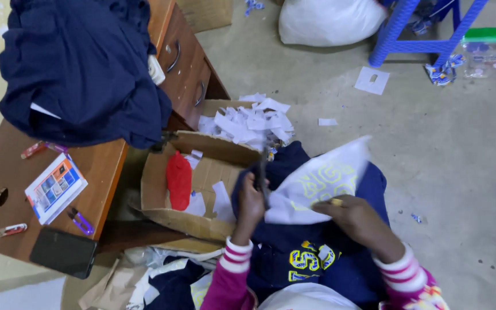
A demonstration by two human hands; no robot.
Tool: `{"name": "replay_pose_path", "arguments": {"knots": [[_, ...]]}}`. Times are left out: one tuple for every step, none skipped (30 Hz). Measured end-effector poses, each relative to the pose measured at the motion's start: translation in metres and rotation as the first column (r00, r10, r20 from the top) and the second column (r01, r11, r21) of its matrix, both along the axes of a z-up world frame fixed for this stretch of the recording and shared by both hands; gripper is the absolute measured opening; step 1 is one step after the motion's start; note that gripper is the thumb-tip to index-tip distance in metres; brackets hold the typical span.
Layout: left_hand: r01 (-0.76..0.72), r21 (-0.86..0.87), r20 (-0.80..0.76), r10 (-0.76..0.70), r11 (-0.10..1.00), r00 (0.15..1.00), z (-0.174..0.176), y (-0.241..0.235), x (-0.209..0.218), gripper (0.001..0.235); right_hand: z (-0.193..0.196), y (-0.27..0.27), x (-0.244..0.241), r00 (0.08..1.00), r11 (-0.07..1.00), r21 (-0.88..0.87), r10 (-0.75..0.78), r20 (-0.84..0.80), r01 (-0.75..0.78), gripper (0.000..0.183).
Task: Cutting out printed designs or labels from a larger sheet of material using scissors
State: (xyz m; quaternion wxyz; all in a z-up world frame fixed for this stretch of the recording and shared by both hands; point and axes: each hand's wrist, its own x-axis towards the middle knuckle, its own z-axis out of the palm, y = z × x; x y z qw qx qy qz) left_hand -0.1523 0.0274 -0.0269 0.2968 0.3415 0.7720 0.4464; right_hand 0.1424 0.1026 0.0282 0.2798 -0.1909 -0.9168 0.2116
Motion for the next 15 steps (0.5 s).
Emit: {"name": "replay_pose_path", "arguments": {"knots": [[0.047,-0.028,0.024,-0.046,0.999,0.999,-0.009,-0.001,-0.018,0.026,0.019,-0.004,0.012,0.995,0.994,-0.106,0.03,-0.095,-0.04,0.029],[0.108,-0.049,0.043,-0.106,0.993,0.993,-0.017,0.004,-0.037,0.038,0.037,-0.006,0.024,0.98,0.977,-0.201,0.036,-0.198,-0.076,0.031],[0.117,-0.051,0.039,-0.115,0.992,0.993,-0.041,0.0,-0.044,0.038,0.029,-0.006,0.028,0.979,0.977,-0.202,0.026,-0.202,-0.067,0.031],[0.255,0.016,0.237,-0.251,0.967,0.939,-0.067,0.002,-0.048,0.045,0.023,-0.003,0.034,0.977,0.968,-0.234,0.045,-0.208,-0.094,0.03],[0.372,0.106,0.413,-0.381,0.922,0.827,-0.092,0.004,-0.052,0.054,0.016,0.0,0.039,0.974,0.956,-0.266,0.063,-0.216,-0.121,0.028],[0.379,0.108,0.416,-0.388,0.919,0.822,-0.068,0.002,-0.043,0.054,0.017,0.001,0.043,0.976,0.958,-0.266,0.055,-0.212,-0.111,0.028],[0.346,0.132,0.561,-0.358,0.929,0.746,-0.044,0.0,-0.034,0.055,0.018,0.001,0.046,0.97,0.957,-0.225,0.14,-0.201,-0.185,0.031],[0.299,0.147,0.69,-0.314,0.943,0.652,-0.02,-0.005,-0.026,0.057,0.019,0.003,0.048,0.954,0.945,-0.185,0.236,-0.187,-0.27,0.033],[0.295,0.148,0.692,-0.312,0.944,0.651,-0.01,-0.009,-0.021,0.057,0.017,-0.003,0.047,0.954,0.944,-0.186,0.239,-0.183,-0.272,0.033],[0.273,0.206,0.725,-0.333,0.94,0.603,0.001,-0.012,-0.018,0.054,0.015,-0.01,0.045,0.951,0.948,-0.174,0.228,-0.206,-0.265,0.035],[0.246,0.261,0.753,-0.356,0.933,0.553,0.011,-0.015,-0.015,0.053,0.012,-0.017,0.042,0.949,0.952,-0.162,0.218,-0.23,-0.258,0.038],[0.245,0.259,0.754,-0.354,0.934,0.553,0.007,-0.016,-0.011,0.053,0.007,-0.019,0.041,0.948,0.952,-0.164,0.219,-0.23,-0.26,0.038],[0.31,0.233,0.633,-0.386,0.922,0.671,0.002,-0.016,-0.006,0.054,0.002,-0.021,0.04,0.962,0.982,-0.127,0.107,-0.251,-0.142,0.037],[0.363,0.193,0.496,-0.41,0.912,0.766,-0.003,-0.02,0.0,0.057,-0.004,-0.024,0.04,0.962,0.995,-0.095,0.0,-0.272,-0.027,0.036],[0.355,0.189,0.499,-0.401,0.915,0.768,0.011,-0.023,0.019,0.057,-0.004,-0.025,0.042,0.963,0.994,-0.101,0.006,-0.27,-0.035,0.036]]}}
